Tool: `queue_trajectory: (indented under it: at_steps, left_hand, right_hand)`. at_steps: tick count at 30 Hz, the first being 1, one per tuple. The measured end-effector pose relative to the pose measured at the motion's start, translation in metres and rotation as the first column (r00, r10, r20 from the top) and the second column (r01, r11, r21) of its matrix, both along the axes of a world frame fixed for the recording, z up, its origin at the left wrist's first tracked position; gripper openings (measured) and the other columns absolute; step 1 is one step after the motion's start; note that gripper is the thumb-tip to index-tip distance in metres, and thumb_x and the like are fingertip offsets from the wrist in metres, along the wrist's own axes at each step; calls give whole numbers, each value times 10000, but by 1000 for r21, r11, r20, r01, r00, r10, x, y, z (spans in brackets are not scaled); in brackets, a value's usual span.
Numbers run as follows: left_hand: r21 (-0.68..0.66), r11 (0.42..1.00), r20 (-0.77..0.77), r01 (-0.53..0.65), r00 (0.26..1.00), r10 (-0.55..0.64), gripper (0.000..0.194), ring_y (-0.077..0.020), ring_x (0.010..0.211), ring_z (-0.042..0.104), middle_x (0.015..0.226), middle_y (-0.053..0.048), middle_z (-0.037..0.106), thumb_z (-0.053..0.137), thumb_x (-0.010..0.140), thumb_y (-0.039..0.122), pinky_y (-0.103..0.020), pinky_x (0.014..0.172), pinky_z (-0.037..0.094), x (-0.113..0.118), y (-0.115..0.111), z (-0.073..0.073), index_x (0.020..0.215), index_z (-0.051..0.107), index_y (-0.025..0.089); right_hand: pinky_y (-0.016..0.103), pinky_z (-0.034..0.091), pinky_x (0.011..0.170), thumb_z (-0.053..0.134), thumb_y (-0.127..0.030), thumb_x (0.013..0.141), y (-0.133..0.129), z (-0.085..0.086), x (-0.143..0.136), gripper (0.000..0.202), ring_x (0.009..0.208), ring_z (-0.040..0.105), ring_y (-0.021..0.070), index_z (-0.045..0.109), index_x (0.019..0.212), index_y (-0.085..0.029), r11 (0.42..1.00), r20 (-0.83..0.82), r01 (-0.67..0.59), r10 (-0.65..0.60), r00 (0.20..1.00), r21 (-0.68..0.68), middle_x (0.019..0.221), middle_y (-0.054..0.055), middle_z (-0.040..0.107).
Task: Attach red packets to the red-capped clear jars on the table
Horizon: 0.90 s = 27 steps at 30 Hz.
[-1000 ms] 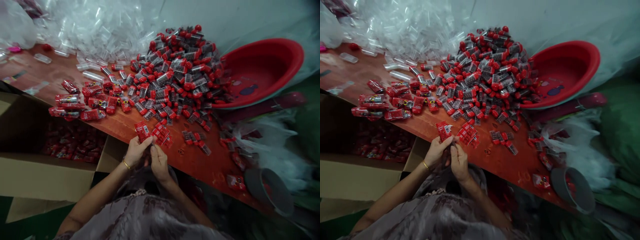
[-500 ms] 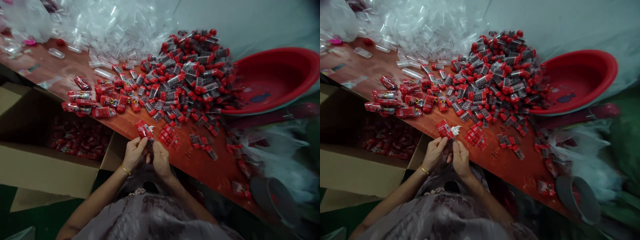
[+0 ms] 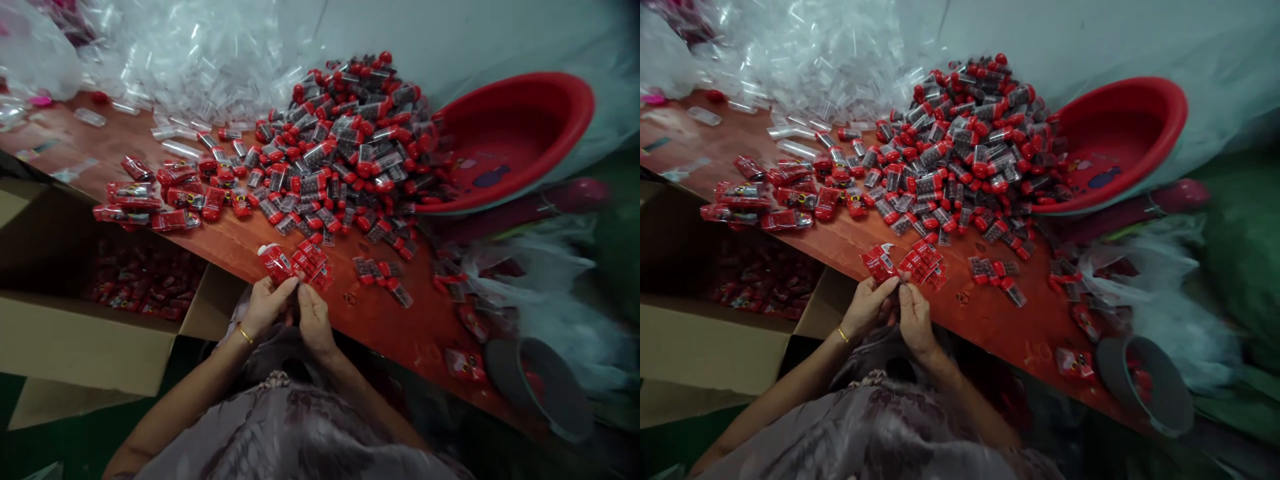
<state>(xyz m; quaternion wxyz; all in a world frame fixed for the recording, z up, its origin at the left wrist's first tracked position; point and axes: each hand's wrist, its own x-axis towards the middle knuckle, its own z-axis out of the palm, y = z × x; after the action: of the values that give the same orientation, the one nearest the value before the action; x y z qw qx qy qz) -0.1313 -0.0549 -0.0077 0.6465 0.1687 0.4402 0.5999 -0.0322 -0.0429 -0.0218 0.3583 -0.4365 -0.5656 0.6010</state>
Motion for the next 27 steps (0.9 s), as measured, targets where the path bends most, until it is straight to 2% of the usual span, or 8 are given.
queue_trajectory:
  at_steps: [5,8,11,14,18,22,25,27]
  left_hand:
    - [20,999,-90,43,995,-41,508,-78,273,416,389,97,401,724,625,523,-188,280,334,28,-4,5,896,638,101]
    - [57,998,-59,24,998,-21,491,-72,277,386,389,107,368,687,655,563,-197,285,355,43,-4,11,864,617,124]
    - [111,992,-19,66,998,-64,451,-78,284,402,390,94,384,601,728,596,-195,293,358,54,-2,15,773,564,149]
    - [114,986,-80,123,990,-114,403,-84,275,415,387,86,418,616,744,550,-202,298,365,63,0,15,711,516,161]
    - [111,988,-165,106,982,-87,399,-88,293,438,386,80,428,636,738,520,-204,324,368,73,1,12,647,495,159]
    - [116,991,-225,73,973,-46,418,-82,320,464,391,68,444,676,708,501,-196,354,370,79,2,13,586,479,153]
    - [105,987,-186,122,977,-101,410,-90,295,457,383,82,431,585,767,554,-190,329,338,79,6,15,679,508,162]
    - [96,981,-195,167,970,-146,448,-97,289,470,382,85,415,533,781,599,-182,314,311,77,11,16,666,483,169]
  right_hand:
    - [200,381,388,385,-546,907,0,5,29,406,401,473,75,502,737,-196,1000,-66,-2,0,998,-32,566,-33,577]
    - [202,380,393,388,-555,902,-2,8,43,427,413,486,82,519,718,-194,1000,-107,29,-29,994,-9,572,-22,592]
    - [202,373,393,343,-579,905,-5,11,55,489,398,476,78,519,667,-190,996,-151,85,-84,985,5,549,-17,587]
    - [205,375,394,334,-594,898,-7,14,65,507,391,473,77,515,642,-195,995,-143,99,-94,985,32,542,-16,585]
    - [216,388,397,372,-592,886,-4,17,73,462,403,486,93,505,663,-210,986,-127,152,-143,982,68,525,-29,568]
    - [220,389,402,412,-611,862,2,14,74,465,415,486,98,505,648,-209,978,-140,208,-202,969,32,511,-30,557]
    - [220,381,399,341,-655,862,6,10,72,560,391,469,95,498,574,-201,984,-230,168,-178,957,-61,457,-17,530]
    - [219,379,393,294,-669,865,8,9,72,608,371,454,92,488,534,-198,985,-295,133,-160,942,-110,427,-12,512]
